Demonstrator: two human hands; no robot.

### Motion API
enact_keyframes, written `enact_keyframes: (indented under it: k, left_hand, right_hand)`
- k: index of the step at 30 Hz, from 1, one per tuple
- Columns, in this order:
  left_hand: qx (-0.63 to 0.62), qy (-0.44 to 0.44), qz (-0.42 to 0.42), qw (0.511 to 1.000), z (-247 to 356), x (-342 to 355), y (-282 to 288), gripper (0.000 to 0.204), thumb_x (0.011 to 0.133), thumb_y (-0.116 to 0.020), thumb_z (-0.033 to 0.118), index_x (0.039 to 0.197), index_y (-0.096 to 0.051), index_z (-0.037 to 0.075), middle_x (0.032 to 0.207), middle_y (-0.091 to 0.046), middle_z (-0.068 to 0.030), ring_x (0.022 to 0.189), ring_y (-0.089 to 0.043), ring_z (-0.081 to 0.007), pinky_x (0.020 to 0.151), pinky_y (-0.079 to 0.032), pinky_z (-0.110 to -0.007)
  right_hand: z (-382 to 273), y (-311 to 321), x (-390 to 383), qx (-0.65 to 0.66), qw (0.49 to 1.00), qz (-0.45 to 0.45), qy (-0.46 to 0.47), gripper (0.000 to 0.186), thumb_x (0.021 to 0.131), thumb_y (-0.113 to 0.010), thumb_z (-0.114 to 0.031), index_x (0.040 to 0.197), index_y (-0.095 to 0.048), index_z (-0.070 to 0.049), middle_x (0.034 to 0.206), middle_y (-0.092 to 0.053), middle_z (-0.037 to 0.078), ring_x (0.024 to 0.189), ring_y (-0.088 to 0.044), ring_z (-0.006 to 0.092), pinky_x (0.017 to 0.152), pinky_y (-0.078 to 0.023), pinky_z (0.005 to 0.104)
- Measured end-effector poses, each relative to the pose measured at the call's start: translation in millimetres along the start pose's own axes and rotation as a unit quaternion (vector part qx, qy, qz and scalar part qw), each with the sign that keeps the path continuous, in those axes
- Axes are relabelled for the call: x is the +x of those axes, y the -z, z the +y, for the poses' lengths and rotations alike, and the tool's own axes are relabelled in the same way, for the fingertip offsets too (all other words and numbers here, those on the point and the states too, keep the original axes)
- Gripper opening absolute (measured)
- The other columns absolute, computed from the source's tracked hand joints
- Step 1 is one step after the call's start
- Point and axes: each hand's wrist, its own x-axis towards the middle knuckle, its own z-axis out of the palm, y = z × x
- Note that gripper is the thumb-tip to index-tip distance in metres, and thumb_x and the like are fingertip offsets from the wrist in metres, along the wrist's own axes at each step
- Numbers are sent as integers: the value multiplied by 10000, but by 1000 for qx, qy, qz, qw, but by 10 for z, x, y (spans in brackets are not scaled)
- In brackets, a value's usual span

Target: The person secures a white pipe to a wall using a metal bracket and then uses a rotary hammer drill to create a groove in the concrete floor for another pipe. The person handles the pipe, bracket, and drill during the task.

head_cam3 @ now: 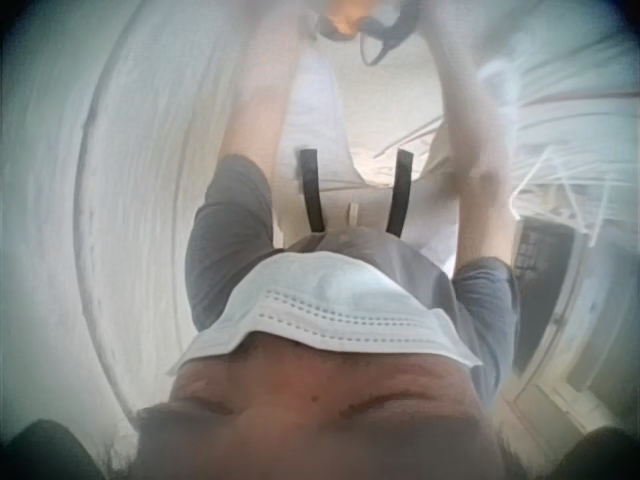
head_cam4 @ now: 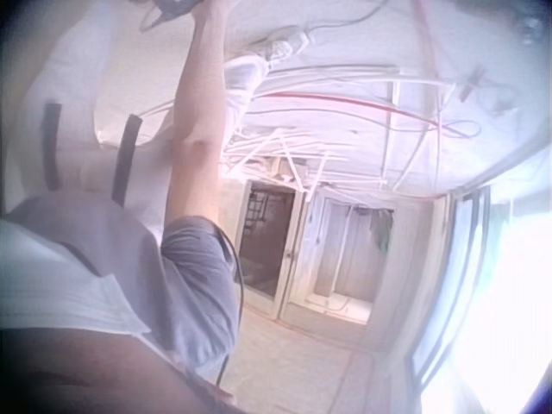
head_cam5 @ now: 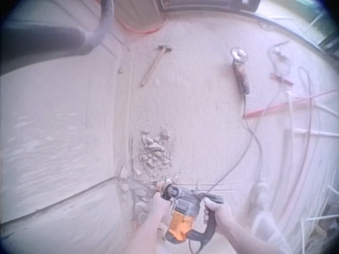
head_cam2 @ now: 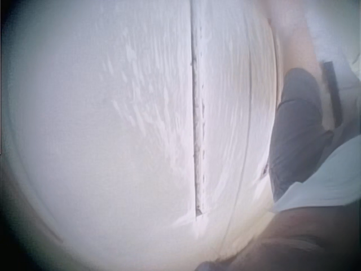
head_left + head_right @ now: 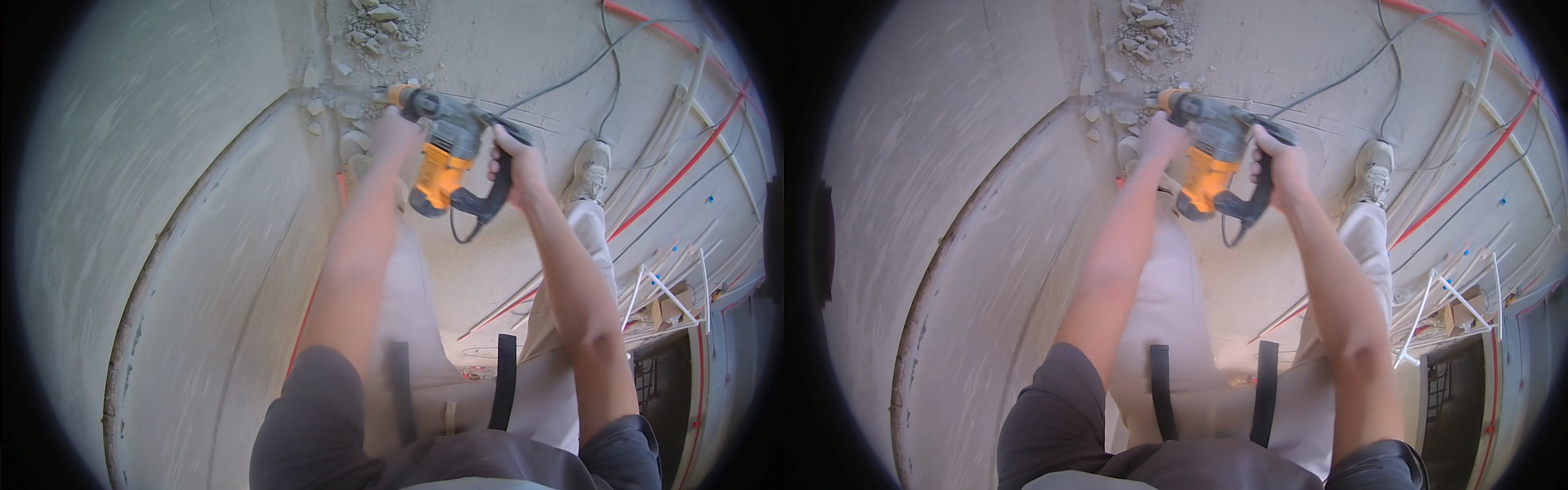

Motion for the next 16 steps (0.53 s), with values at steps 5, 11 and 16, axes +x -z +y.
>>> enact_keyframes:
  k: [5, 11, 16]
  left_hand:
    - [32, -1, -7, 999, -637, 126, 420, 452, 814, -804, 354, 1140, -726, 51, 1172, -770, -216, 1172, -718, -391, 963, -567, -466]
    - [-13, -76, -45, 996, -217, -490, 164, 330, 871, -717, 283, 1162, -763, 133, 1134, -785, -176, 1133, -725, -390, 946, -572, -479]
    - [-8, -100, -104, 990, 83, -485, -484, 342, 878, -713, 239, 1194, -759, 115, 1147, -776, -200, 1143, -730, -381, 960, -583, -476]
  right_hand:
    - [733, -613, -167, 38, 999, -32, 12, 174, 1025, -733, -240, 1039, -647, -90, 793, -620, 41, 628, -620, 161, 576, -520, 342]
    - [733, -183, -1014, 53, 994, 41, 84, 200, 981, -750, -180, 1091, -649, -47, 782, -627, 72, 605, -601, 184, 559, -507, 344]
    - [504, 487, -985, 77, 993, 72, 46, 256, 1008, -743, -252, 1119, -634, -48, 799, -639, 75, 629, -642, 210, 557, -556, 349]
